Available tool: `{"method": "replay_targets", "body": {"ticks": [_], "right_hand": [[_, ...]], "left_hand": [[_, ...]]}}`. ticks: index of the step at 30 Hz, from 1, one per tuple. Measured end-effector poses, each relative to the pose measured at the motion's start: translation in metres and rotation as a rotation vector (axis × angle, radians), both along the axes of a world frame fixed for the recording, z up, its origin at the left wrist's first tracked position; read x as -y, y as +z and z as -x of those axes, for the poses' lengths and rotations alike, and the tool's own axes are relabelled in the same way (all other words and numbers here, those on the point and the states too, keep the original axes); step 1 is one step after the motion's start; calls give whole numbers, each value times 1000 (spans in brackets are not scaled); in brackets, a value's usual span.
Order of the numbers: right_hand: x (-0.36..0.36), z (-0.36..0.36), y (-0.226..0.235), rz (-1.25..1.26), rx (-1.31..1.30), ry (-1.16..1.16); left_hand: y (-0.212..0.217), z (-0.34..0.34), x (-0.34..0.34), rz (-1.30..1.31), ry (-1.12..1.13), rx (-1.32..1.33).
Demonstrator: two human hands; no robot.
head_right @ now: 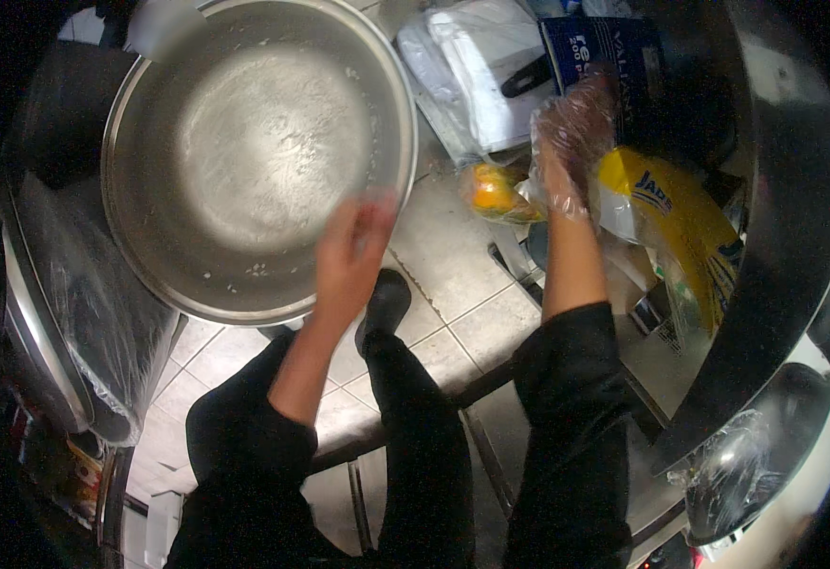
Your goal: The person scoops cooked rice from a large metal bowl into a rice cooker using a spatula, scrapes the bowl to transfer the remaining rice, and then handles a pan and checks a bowl of liquid near the stove.
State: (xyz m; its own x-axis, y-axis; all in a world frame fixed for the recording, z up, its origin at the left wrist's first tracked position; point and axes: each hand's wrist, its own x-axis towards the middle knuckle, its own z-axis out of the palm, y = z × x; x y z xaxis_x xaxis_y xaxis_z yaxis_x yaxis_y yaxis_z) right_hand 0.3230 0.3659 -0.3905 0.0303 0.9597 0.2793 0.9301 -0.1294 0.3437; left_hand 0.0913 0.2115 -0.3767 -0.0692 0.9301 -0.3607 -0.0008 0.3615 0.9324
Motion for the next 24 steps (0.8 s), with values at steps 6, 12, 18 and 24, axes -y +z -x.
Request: {"method": "replay_targets", "body": {"ticks": [6, 12, 18, 24], "right_hand": [[10, -39, 23, -118, 992, -15], [9, -72, 48, -141, 810, -88], [13, -72, 54, -178, 683, -126], [26, -74, 69, -142, 549, -162]], "left_hand": [[-37, -130, -186, -652, -472, -642], [-39, -170, -239, -505, -617, -549], [16, -176, -259, -910, -1128, -797], [96, -54, -143, 120, -604, 420]]}}
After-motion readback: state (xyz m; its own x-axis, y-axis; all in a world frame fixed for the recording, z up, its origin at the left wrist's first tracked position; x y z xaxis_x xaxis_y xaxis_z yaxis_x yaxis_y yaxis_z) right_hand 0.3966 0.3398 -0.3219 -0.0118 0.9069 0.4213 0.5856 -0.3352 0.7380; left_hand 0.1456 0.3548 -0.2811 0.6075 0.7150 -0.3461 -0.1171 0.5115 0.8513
